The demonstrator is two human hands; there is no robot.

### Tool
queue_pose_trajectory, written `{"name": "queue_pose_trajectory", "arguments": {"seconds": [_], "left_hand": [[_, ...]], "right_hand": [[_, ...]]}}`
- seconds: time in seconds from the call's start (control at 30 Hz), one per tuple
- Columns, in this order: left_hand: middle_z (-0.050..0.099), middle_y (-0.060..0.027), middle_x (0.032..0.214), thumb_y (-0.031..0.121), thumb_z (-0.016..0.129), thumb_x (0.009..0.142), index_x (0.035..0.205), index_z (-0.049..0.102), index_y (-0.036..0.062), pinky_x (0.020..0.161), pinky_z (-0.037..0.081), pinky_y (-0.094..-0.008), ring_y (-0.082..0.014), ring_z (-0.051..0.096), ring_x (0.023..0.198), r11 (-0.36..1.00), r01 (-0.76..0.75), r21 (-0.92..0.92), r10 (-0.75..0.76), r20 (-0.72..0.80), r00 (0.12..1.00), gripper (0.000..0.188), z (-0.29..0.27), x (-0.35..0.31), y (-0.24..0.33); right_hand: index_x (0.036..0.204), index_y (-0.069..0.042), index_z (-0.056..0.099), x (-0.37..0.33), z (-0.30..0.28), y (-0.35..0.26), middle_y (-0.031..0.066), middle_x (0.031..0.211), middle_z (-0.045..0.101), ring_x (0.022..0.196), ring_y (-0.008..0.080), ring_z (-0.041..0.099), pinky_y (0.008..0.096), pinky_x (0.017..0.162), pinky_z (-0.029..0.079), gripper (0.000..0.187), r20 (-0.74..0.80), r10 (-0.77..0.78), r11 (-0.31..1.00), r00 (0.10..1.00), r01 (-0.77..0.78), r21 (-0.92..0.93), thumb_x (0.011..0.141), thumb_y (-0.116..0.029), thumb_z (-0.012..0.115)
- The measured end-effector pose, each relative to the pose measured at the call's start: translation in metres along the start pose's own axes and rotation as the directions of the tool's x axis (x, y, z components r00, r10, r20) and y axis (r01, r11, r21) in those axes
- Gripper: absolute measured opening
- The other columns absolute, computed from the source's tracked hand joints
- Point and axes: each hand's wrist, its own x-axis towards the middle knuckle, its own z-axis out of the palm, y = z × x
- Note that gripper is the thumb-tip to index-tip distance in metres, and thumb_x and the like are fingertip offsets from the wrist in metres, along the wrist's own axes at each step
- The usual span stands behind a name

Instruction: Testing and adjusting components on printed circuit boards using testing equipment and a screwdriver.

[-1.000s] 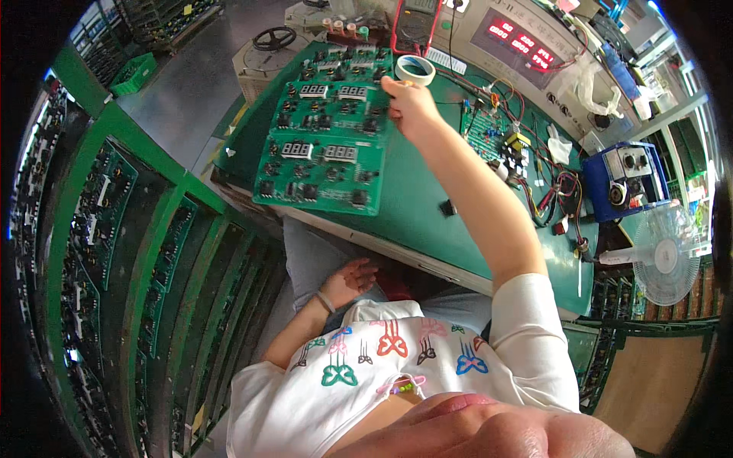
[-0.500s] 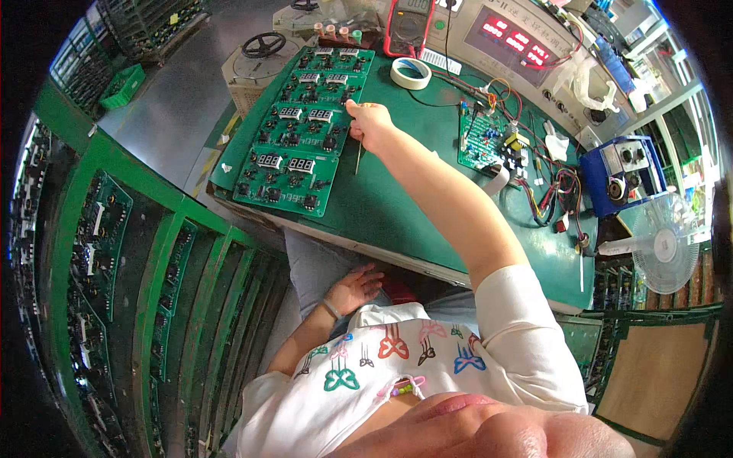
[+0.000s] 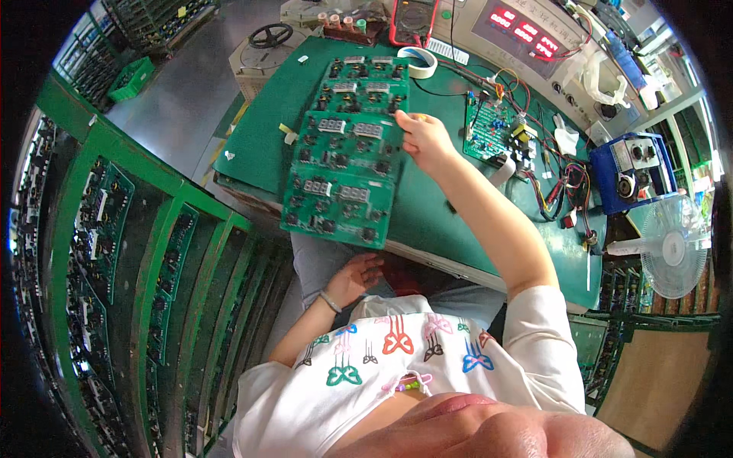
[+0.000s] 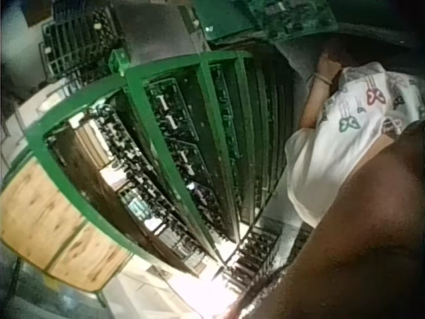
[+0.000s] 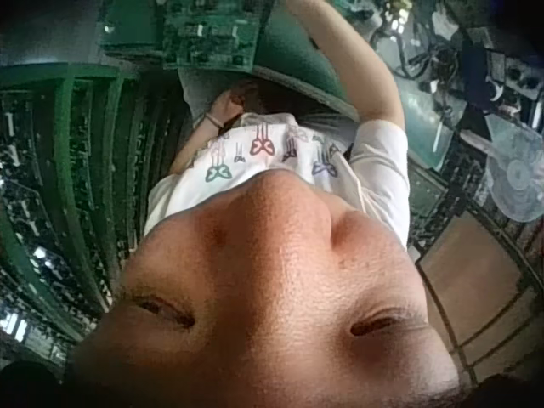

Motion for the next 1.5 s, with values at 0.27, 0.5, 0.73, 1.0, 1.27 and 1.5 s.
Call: {"name": "queue_pose_trajectory", "arguments": {"seconds": [0.27,0.5,0.73,1.0,1.27,1.5], "left_hand": [[0.035,-0.0147,0.155,0.066,0.044,0.092,0.151,0.034,0.0173,0.103,0.042,-0.0619,-0.037,0.042,0.136,0.951,-0.033,-0.307,0.085,0.16,0.983,0.077,0.103,-0.048,0.066],[0.035,-0.0189,0.154,0.063,0.049,0.092,0.153,0.029,0.0101,0.098,0.046,-0.0639,-0.0423,0.044,0.134,0.984,-0.18,0.014,0.172,0.229,0.958,0.083,0.117,-0.085,0.088],[0.057,-0.0202,0.134,0.036,0.048,0.101,0.144,0.039,0.0027,0.086,0.058,-0.0506,-0.0372,0.065,0.11,0.971,-0.24,-0.007,0.24,-0.014,0.971,0.055,0.127,-0.085,0.099],[0.063,-0.0155,0.125,0.016,0.045,0.103,0.137,0.045,0.0048,0.068,0.06,-0.0415,-0.0292,0.07,0.095,0.931,-0.338,0.136,0.344,-0.023,0.939,0.036,0.131,-0.072,0.1],[0.064,-0.0125,0.12,0.013,0.048,0.102,0.137,0.045,0.0065,0.065,0.059,-0.0399,-0.0261,0.069,0.091,0.926,-0.366,0.096,0.373,-0.062,0.926,0.035,0.127,-0.067,0.097],[0.058,-0.0115,0.131,0.007,0.051,0.099,0.143,0.041,0.0061,0.076,0.059,-0.0392,-0.0243,0.065,0.105,0.918,-0.391,0.06,0.39,0.03,0.92,0.045,0.118,-0.068,0.091]], "right_hand": [[0.077,-0.012,0.05,-0.067,-0.047,0.021,-0.009,0.063,0.036,0.049,0.0041,0.031,0.0239,0.045,0.026,0.026,-0.094,0.061,0.998,0.994,-0.062,-0.008,0.095,-0.021,0.067],[0.075,-0.013,0.048,-0.082,-0.057,0.025,-0.0074,0.06,0.036,0.049,0.0055,0.033,0.0237,0.046,0.027,0.03,-0.047,0.163,0.987,0.986,-0.162,0.016,0.098,-0.023,0.063],[0.114,0.001,0.061,-0.09,-0.068,-0.014,0.0087,0.1,0.065,0.056,0.013,0.052,0.0266,0.049,0.043,0.028,-0.101,0.044,0.987,0.994,-0.059,-0.147,0.093,-0.018,0.06],[0.086,-0.005,0.06,-0.062,-0.06,-0.075,0.0,0.068,0.049,0.06,0.0127,0.046,0.029,0.061,0.037,0.04,0.315,-0.459,0.882,0.831,0.47,0.043,0.102,-0.037,0.04],[0.101,-0.006,0.066,-0.025,0.032,-0.036,0.0083,0.089,0.069,0.081,0.0198,0.067,0.0306,0.075,0.052,0.017,0.527,-0.587,0.139,0.614,0.718,-0.682,0.087,-0.013,0.072],[0.099,-0.006,0.065,0.012,0.039,-0.019,0.0116,0.091,0.066,0.087,0.031,0.064,0.0384,0.076,0.052,0.017,0.7,-0.486,-0.138,0.523,0.745,-0.652,0.085,-0.013,0.07]]}}
